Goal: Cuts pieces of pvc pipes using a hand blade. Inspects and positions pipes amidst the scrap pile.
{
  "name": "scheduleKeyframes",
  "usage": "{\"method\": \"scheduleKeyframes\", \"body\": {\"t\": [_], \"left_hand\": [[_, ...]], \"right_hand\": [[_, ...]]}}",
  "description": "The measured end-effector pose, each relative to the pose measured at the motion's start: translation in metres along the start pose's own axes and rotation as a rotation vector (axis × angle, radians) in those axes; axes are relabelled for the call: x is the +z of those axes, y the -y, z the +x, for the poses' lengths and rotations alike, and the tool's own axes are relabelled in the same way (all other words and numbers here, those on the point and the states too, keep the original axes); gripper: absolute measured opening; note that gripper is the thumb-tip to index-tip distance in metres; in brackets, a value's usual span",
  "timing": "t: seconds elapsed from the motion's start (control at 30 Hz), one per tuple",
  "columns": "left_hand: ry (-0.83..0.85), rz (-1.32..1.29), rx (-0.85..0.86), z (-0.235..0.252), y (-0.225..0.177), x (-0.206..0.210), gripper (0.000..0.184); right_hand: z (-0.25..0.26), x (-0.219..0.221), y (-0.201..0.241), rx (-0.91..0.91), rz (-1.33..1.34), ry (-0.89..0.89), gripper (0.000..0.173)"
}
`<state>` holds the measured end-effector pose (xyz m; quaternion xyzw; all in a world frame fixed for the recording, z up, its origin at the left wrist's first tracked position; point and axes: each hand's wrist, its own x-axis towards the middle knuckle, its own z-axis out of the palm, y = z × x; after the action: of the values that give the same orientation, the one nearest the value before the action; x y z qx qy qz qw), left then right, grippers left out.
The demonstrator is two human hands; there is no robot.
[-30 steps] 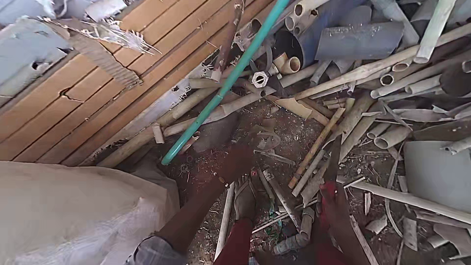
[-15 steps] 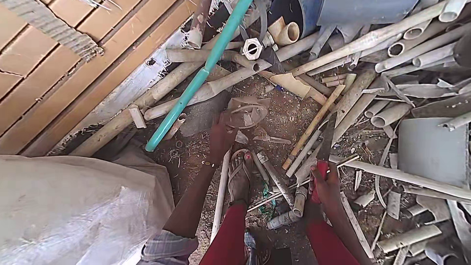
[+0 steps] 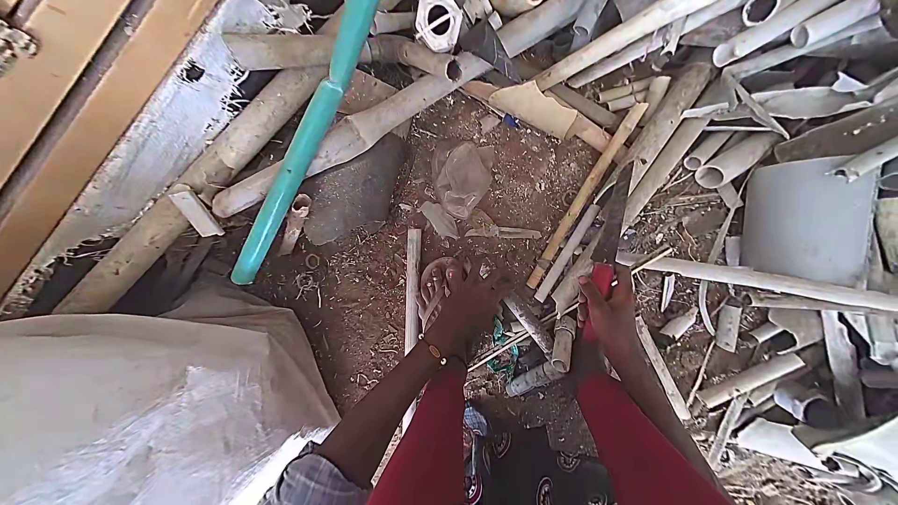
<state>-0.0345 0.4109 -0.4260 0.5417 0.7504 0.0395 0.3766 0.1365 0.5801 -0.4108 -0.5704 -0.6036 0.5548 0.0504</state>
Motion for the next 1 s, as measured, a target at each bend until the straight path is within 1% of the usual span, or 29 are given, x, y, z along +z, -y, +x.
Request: {"method": "scheduleKeyframes", "body": {"t": [0.03,0.1,0.17,0.2,0.23,0.33,0.4,0.43,0.5,0.57,0.63,0.67,0.73,0.8,0.83,0.87,0.93,1.0], "left_hand": [[-0.033,0.011,0.026,0.002,0.003,0.006,0.045],[-0.195,0.071,0.101,0.005,0.01,0.013,0.037],[-0.346,0.152,0.203,0.006,0.018,0.01,0.031],[-0.407,0.17,0.251,0.003,0.021,0.006,0.032],[-0.454,0.177,0.295,0.0,0.024,-0.001,0.032],[-0.57,0.21,0.42,-0.016,0.032,-0.027,0.023],[-0.608,0.215,0.5,-0.032,0.029,-0.05,0.025],[-0.635,0.219,0.514,-0.043,0.025,-0.065,0.025],[-0.717,0.205,0.484,-0.072,0.014,-0.097,0.024],[-0.876,0.183,0.417,-0.101,0.006,-0.12,0.022],[-1.056,0.133,0.34,-0.119,0.007,-0.127,0.024],[-1.126,0.079,0.328,-0.12,0.009,-0.129,0.023],[-1.197,-0.06,0.334,-0.106,0.006,-0.137,0.013],[-1.278,-0.218,0.28,-0.08,0.002,-0.124,0.011],[-1.316,-0.276,0.267,-0.069,0.003,-0.112,0.011],[-1.319,-0.295,0.24,-0.063,0.0,-0.108,0.011],[-1.287,-0.32,0.195,-0.061,-0.011,-0.104,0.009],[-1.317,-0.368,0.161,-0.066,-0.022,-0.103,0.014]], "right_hand": [[0.0,-0.001,0.001,0.006,-0.011,0.006,0.053],[-0.001,-0.001,0.002,0.008,-0.023,0.013,0.053],[-0.001,-0.003,0.001,0.003,-0.034,0.014,0.052],[-0.001,-0.004,0.0,-0.004,-0.045,0.012,0.052],[0.0,-0.004,-0.002,-0.014,-0.06,0.009,0.053],[0.002,-0.004,-0.006,-0.033,-0.098,0.0,0.056],[0.001,-0.006,-0.005,-0.04,-0.11,-0.007,0.056],[0.0,-0.007,-0.002,-0.035,-0.109,-0.006,0.056],[-0.007,-0.01,0.004,-0.05,-0.096,0.011,0.056],[-0.016,-0.014,0.01,-0.099,-0.078,0.024,0.054],[-0.024,-0.017,0.017,-0.187,-0.116,-0.005,0.056],[-0.027,-0.019,0.021,-0.232,-0.152,-0.034,0.058],[-0.031,-0.021,0.03,-0.315,-0.241,-0.075,0.055],[-0.031,-0.023,0.034,-0.379,-0.318,-0.071,0.047],[-0.03,-0.023,0.035,-0.393,-0.344,-0.034,0.044],[-0.03,-0.022,0.035,-0.392,-0.351,0.026,0.044],[-0.031,-0.018,0.033,-0.413,-0.34,0.155,0.045],[-0.037,-0.011,0.034,-0.509,-0.354,0.188,0.045]]}}
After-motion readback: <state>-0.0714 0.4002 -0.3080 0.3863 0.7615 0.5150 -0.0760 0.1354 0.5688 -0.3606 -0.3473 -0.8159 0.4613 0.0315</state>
